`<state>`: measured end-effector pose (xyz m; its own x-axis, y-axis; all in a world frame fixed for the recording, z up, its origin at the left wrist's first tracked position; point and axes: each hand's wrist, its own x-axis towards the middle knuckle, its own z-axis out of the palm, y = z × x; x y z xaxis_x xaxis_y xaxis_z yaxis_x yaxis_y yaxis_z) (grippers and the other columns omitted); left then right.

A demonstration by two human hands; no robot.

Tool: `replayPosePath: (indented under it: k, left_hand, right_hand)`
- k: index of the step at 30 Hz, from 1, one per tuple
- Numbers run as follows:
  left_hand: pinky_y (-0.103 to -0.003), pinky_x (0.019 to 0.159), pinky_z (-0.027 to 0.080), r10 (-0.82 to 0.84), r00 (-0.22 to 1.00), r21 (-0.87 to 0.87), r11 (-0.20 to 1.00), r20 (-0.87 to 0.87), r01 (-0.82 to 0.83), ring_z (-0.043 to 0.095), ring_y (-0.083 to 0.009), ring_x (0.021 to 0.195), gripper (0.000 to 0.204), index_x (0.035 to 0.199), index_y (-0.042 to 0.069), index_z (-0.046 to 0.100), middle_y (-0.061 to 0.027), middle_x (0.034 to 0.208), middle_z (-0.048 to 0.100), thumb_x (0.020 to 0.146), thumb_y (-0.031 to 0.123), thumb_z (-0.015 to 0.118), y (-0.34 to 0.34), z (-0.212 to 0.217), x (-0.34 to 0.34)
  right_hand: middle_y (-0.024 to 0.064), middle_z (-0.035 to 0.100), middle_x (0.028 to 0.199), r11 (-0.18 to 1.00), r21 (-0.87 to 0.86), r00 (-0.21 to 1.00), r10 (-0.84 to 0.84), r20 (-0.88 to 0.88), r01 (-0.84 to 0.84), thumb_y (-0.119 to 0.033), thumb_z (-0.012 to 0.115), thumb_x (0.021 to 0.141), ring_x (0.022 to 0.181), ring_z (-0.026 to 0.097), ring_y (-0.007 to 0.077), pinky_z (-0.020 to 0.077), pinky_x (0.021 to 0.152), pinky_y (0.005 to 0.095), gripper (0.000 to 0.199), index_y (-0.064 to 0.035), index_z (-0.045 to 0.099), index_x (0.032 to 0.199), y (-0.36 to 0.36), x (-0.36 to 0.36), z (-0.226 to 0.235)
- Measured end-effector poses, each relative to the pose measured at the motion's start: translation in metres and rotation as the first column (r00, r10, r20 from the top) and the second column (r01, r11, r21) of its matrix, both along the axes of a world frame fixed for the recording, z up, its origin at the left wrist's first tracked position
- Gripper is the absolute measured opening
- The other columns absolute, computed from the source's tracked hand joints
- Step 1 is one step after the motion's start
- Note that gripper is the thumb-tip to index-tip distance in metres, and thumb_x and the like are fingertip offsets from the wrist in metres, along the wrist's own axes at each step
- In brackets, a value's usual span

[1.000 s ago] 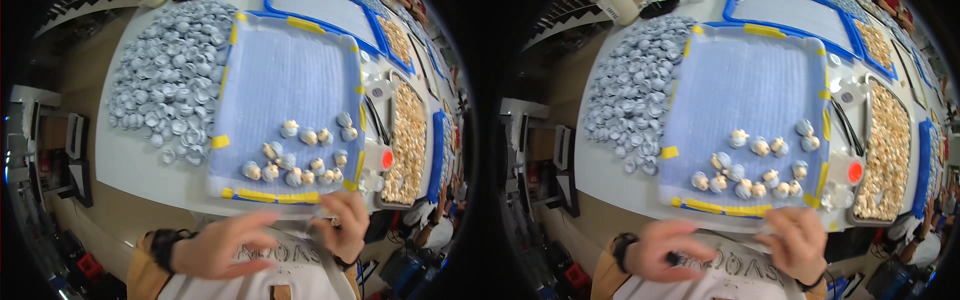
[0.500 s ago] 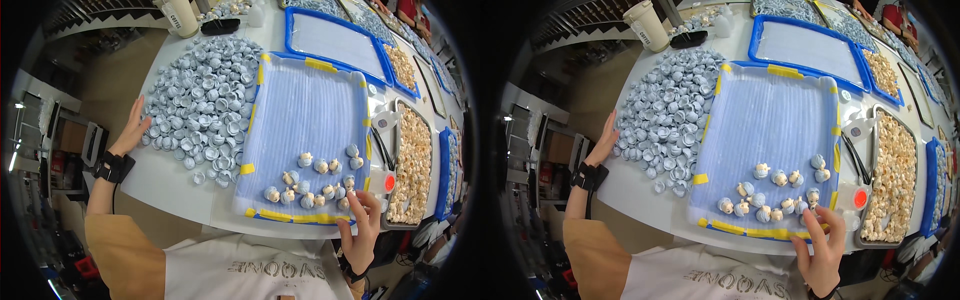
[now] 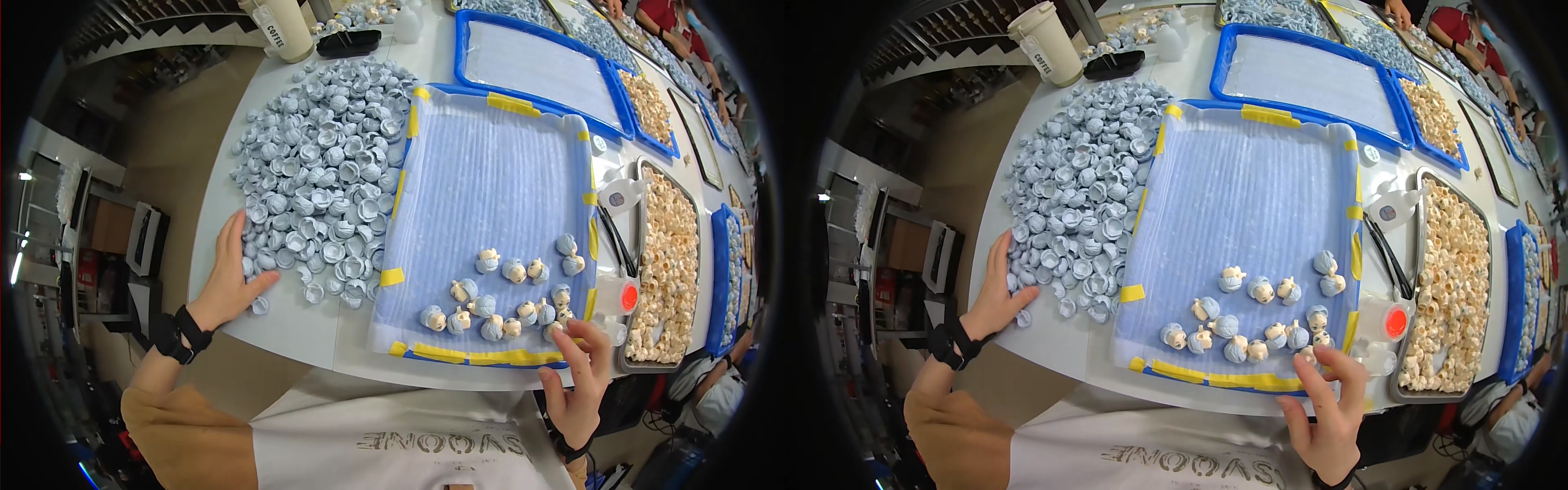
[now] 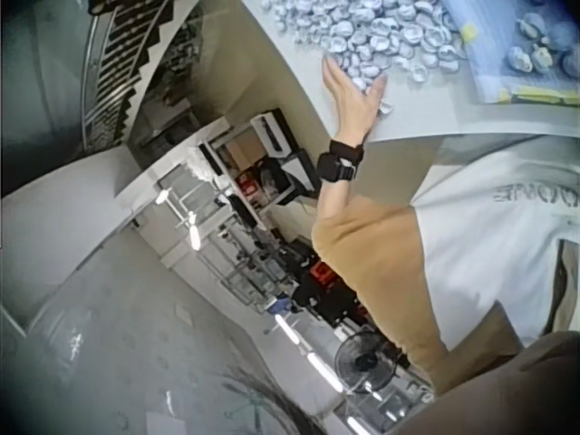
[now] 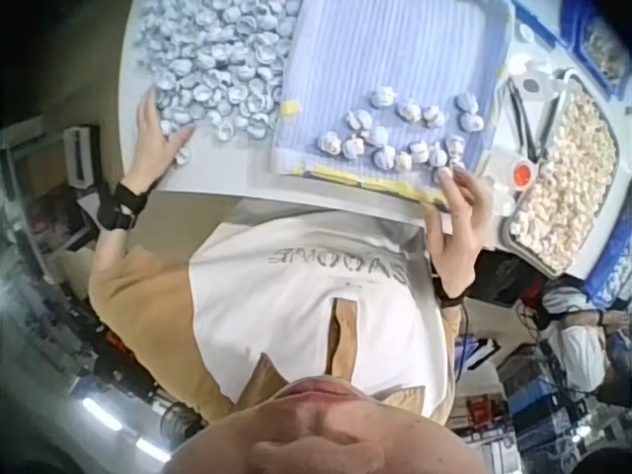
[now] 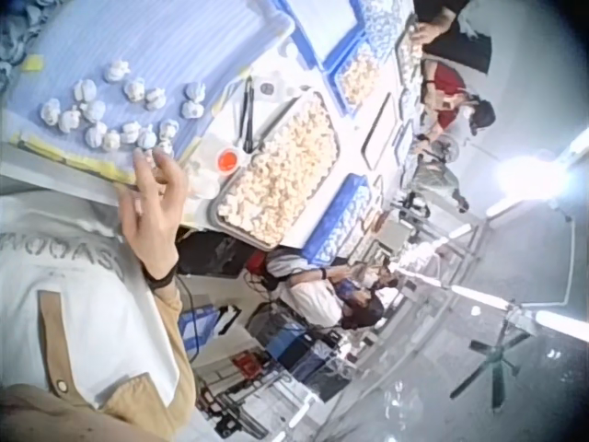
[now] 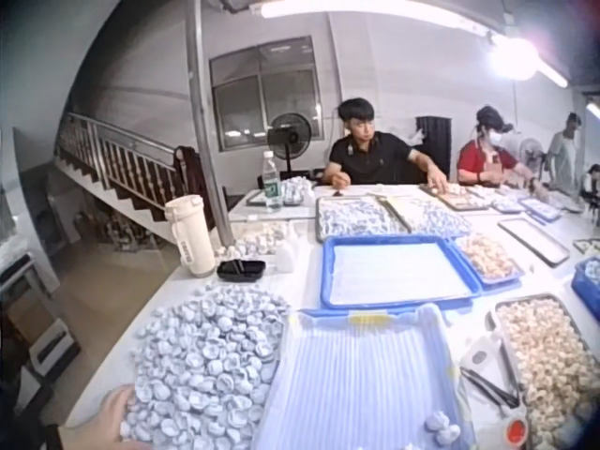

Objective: The person repeatedly picks up small white decorative pieces from trays on a table, applies a red substance from a small container to the white pieces, and places them back on the tray. The process is repetitive and involves handling many similar items one by one.

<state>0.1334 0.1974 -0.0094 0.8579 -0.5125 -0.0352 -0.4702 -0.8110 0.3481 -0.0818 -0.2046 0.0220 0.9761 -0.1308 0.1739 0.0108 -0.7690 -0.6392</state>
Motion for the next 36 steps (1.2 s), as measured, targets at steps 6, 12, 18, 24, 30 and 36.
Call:
replayPosePath:
  k: [6, 12, 18, 24, 30, 36]
  left_hand:
    - [-0.044, 0.094, 0.032, -0.035, 0.982, 0.049, 0.998, 0.184, 0.027, 0.038, -0.0388, 0.110, 0.070, 0.128, -0.004, 0.026, -0.0236, 0.119, 0.037, 0.075, 0.017, 0.066, -0.0141, 0.0038, -0.0099]
    - [-0.043, 0.077, 0.043, -0.057, 0.977, 0.048, 0.998, 0.205, 0.048, 0.049, -0.0397, 0.094, 0.060, 0.122, 0.001, 0.033, -0.0205, 0.107, 0.045, 0.074, 0.013, 0.067, -0.0111, -0.0022, -0.0078]
    - [-0.043, 0.069, 0.046, -0.057, 0.979, 0.045, 0.998, 0.194, 0.049, 0.055, -0.0391, 0.084, 0.056, 0.120, 0.001, 0.035, -0.0194, 0.101, 0.049, 0.075, 0.013, 0.066, -0.0105, -0.0019, -0.0024]
    - [-0.041, 0.068, 0.047, -0.029, 0.979, 0.030, 0.999, 0.204, 0.024, 0.056, -0.0383, 0.083, 0.061, 0.125, 0.001, 0.035, -0.0203, 0.102, 0.051, 0.074, 0.014, 0.066, -0.0122, 0.0019, -0.0025]
    - [-0.042, 0.067, 0.047, 0.007, 0.977, 0.076, 0.997, 0.213, -0.024, 0.057, -0.0380, 0.083, 0.065, 0.128, 0.000, 0.033, -0.0203, 0.102, 0.051, 0.075, 0.017, 0.067, -0.0128, -0.0009, -0.0056]
    - [-0.037, 0.074, 0.045, 0.090, 0.982, -0.061, 0.995, 0.168, -0.080, 0.055, -0.0337, 0.086, 0.058, 0.123, 0.000, 0.039, -0.0196, 0.104, 0.053, 0.075, 0.013, 0.067, -0.0135, 0.0053, -0.0051]
  right_hand:
    - [0.0170, 0.050, 0.110, 0.999, -0.040, 0.997, -0.008, 0.074, 0.011, -0.001, 0.068, 0.067, 0.088, 0.051, 0.0276, 0.0439, 0.070, 0.0340, 0.047, -0.0031, 0.057, 0.113, 0.0027, 0.0038, -0.0038]
    - [0.0153, 0.051, 0.098, 0.981, -0.029, 0.981, -0.194, 0.000, 0.194, 0.002, 0.066, 0.070, 0.079, 0.054, 0.0267, 0.0457, 0.064, 0.0323, 0.044, -0.0017, 0.057, 0.113, 0.0000, -0.0010, -0.0033]
    - [0.0148, 0.053, 0.093, 0.988, 0.050, 0.989, -0.146, -0.014, 0.147, 0.003, 0.067, 0.069, 0.076, 0.055, 0.0258, 0.0467, 0.059, 0.0309, 0.042, -0.0004, 0.057, 0.110, 0.0027, -0.0023, -0.0074]
    - [0.0165, 0.055, 0.093, 0.991, 0.062, 0.993, -0.119, 0.013, 0.118, 0.003, 0.067, 0.068, 0.075, 0.057, 0.0272, 0.0474, 0.061, 0.0321, 0.040, 0.0004, 0.059, 0.107, 0.0029, -0.0016, -0.0088]
    - [0.0165, 0.057, 0.091, 0.986, 0.107, 0.992, -0.130, -0.008, 0.130, 0.002, 0.067, 0.068, 0.074, 0.058, 0.0279, 0.0477, 0.062, 0.0327, 0.038, 0.0013, 0.059, 0.106, 0.0058, -0.0029, -0.0034]
    - [0.0168, 0.059, 0.092, 0.984, 0.126, 0.992, -0.127, 0.017, 0.124, 0.001, 0.066, 0.069, 0.074, 0.059, 0.0281, 0.0478, 0.062, 0.0324, 0.037, 0.0010, 0.059, 0.106, 0.0059, -0.0033, -0.0029]
